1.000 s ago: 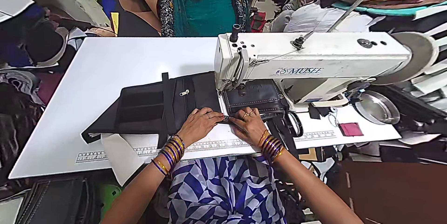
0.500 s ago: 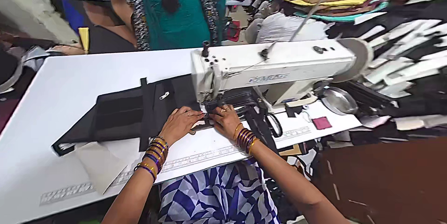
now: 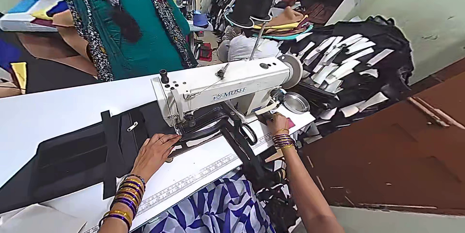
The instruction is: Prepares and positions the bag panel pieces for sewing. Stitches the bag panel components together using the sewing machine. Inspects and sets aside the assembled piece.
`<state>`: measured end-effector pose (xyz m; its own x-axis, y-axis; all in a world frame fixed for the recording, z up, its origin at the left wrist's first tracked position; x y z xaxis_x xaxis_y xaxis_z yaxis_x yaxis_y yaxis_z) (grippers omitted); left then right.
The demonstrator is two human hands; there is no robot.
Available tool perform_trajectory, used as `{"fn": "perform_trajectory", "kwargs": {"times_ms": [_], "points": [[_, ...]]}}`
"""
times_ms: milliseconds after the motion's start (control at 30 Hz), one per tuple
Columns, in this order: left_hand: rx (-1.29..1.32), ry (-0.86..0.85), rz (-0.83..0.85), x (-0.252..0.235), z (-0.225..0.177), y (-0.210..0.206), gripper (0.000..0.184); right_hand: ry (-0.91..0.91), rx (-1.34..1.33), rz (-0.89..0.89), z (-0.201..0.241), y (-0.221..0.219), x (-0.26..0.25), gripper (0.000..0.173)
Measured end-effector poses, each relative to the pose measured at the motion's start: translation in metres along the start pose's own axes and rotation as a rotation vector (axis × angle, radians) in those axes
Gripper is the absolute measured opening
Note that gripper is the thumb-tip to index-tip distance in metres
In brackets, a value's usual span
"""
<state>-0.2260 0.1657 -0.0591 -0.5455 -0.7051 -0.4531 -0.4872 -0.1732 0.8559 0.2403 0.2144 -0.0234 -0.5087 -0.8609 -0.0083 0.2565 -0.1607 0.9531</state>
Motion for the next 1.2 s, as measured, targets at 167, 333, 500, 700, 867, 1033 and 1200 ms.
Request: {"fn": "perform_trajectory", "kwargs": {"times_ms": [167,333,500,700,867,1033,1200], "points": [[0.014,0.053,0.035,-0.002,-0.004,0.002,0.033,0.178,-0.276,-0.273,0.001,0.009,0.041,0.02],[0.058,0.073,0.096,0.0,-0.002,0.004,0.032,0.807,-0.331,-0.293,0.089,-0.044,0.173,0.012],[0.134,0.088,0.075,0.001,0.004,0.005,0.034,0.991,-0.332,-0.127,0.157,-0.082,0.216,0.014],[0.176,0.079,0.079,0.002,0.008,0.004,0.035,0.839,-0.123,-0.024,0.197,-0.086,0.205,0.029],[0.198,0.097,0.152,0.001,0.016,0.004,0.034,0.82,-0.196,0.022,0.19,-0.08,0.192,0.025],[0.177,0.103,0.127,-0.004,0.025,0.005,0.03,0.453,-0.167,-0.122,0.114,-0.01,0.099,0.028],[0.138,0.137,0.096,-0.013,0.03,0.004,0.029,0.292,-0.015,-0.349,0.062,0.004,0.039,0.028]]}}
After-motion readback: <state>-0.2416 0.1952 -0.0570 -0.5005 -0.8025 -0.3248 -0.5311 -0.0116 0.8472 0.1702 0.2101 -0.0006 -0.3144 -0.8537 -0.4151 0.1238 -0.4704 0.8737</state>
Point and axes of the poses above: each hand's wrist, its own x-axis away from the middle knuckle, its own y-axis out of the back of the hand, z = x × y, the point moved 4 cm from there along -x, towards the middle knuckle, and after that the axes turned 9 degrees about -y, right-handed, at the moved point
